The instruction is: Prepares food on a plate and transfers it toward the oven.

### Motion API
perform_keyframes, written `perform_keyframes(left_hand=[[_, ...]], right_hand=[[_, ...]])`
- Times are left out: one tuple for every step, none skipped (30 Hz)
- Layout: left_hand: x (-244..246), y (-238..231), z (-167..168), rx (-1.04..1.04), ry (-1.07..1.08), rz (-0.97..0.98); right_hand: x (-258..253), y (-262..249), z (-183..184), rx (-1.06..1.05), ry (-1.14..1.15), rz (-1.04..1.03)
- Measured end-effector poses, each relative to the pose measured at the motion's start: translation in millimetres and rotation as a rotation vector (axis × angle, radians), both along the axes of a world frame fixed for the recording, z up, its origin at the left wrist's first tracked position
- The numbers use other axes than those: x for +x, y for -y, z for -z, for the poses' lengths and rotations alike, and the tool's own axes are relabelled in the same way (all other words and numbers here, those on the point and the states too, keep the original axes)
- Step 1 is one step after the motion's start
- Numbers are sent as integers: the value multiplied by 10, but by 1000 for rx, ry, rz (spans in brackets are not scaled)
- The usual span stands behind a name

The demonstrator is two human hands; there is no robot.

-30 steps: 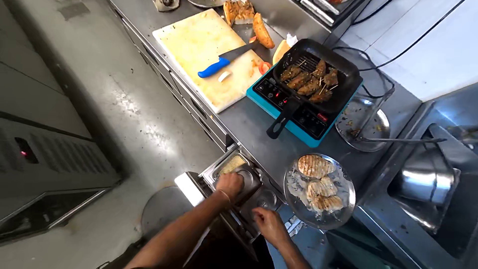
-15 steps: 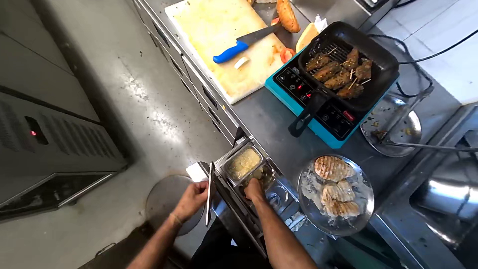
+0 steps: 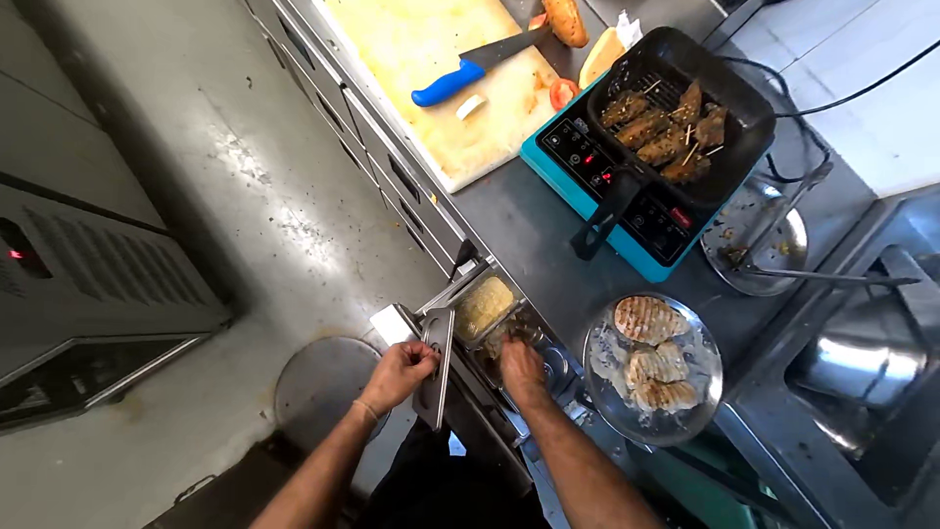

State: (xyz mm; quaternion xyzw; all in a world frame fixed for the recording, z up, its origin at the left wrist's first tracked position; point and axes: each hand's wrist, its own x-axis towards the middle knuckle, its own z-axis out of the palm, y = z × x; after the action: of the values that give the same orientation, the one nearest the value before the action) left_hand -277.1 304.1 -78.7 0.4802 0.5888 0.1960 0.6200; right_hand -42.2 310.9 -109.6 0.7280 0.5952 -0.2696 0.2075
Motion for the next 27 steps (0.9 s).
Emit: perform_keyframes(left_hand=[[18, -13, 4, 1, -11, 9], [36, -32, 12, 4, -27, 21], [55, -52, 18, 4, -45, 33], [77, -68, 16, 3, -67, 41], [101, -78, 10, -1, -88, 44], [123, -83, 8, 0, -105, 46], [142, -87, 8, 3, -116, 48], [155, -93, 6, 7, -123, 48], [163, -99, 8, 12, -123, 43], [166, -100, 11, 13, -120, 37], [168, -96, 10, 13, -116, 31], [168, -90, 11, 16, -112, 26], [169, -86, 12, 23, -104, 19], [170, -86, 15, 29, -90, 12], [169, -84, 20, 32, -72, 4], [164, -72, 27, 32, -51, -5], [158, -56, 32, 32, -29, -19], [151, -48, 31, 28, -14, -29], [145, -46, 23, 22, -10, -34], [140, -46, 11, 21, -9, -35], [140, -45, -3, 25, -10, -33], [142, -40, -13, 28, -18, -30], [137, -35, -11, 30, -29, -24], [124, -26, -3, 35, -38, -20], [115, -17, 7, 47, -42, -16], [118, -20, 19, 62, -41, -11], [129, -22, 24, 73, -30, -14]], right_hand=[[4, -25, -6, 6, 15, -9], [2, -56, -21, 12, 31, -16], [-5, -87, -46, 12, 45, -29], [-15, -112, -82, -1, 52, -49], [-29, -121, -117, -21, 56, -72], [-40, -113, -145, -43, 59, -86], [-43, -102, -165, -69, 56, -87], [-34, -97, -178, -101, 44, -72], [-12, -104, -185, -131, 15, -48], [18, -117, -182, -155, -22, -27], [50, -136, -156, -181, -55, -5], [85, -153, -105, -193, -91, 26], [121, -165, -57, -188, -133, 72], [158, -173, -34, -178, -173, 123], [199, -165, -39, -161, -220, 182], [247, -122, -53, -135, -276, 247], [305, -44, -68, -97, -340, 313], [374, 52, -72, -70, -405, 389], [450, 172, -70, -46, -477, 472], [526, 309, -88, -27, -547, 557], [598, 456, -134, -20, -603, 635], [662, 619, -187, -5, -657, 703], [716, 781, -257, 18, -724, 757], [760, 933, -354, 47, -798, 803], [812, 1069, -473, 86, -870, 837], [881, 1186, -609, 148, -937, 861], [966, 1285, -752, 237, -991, 863]])
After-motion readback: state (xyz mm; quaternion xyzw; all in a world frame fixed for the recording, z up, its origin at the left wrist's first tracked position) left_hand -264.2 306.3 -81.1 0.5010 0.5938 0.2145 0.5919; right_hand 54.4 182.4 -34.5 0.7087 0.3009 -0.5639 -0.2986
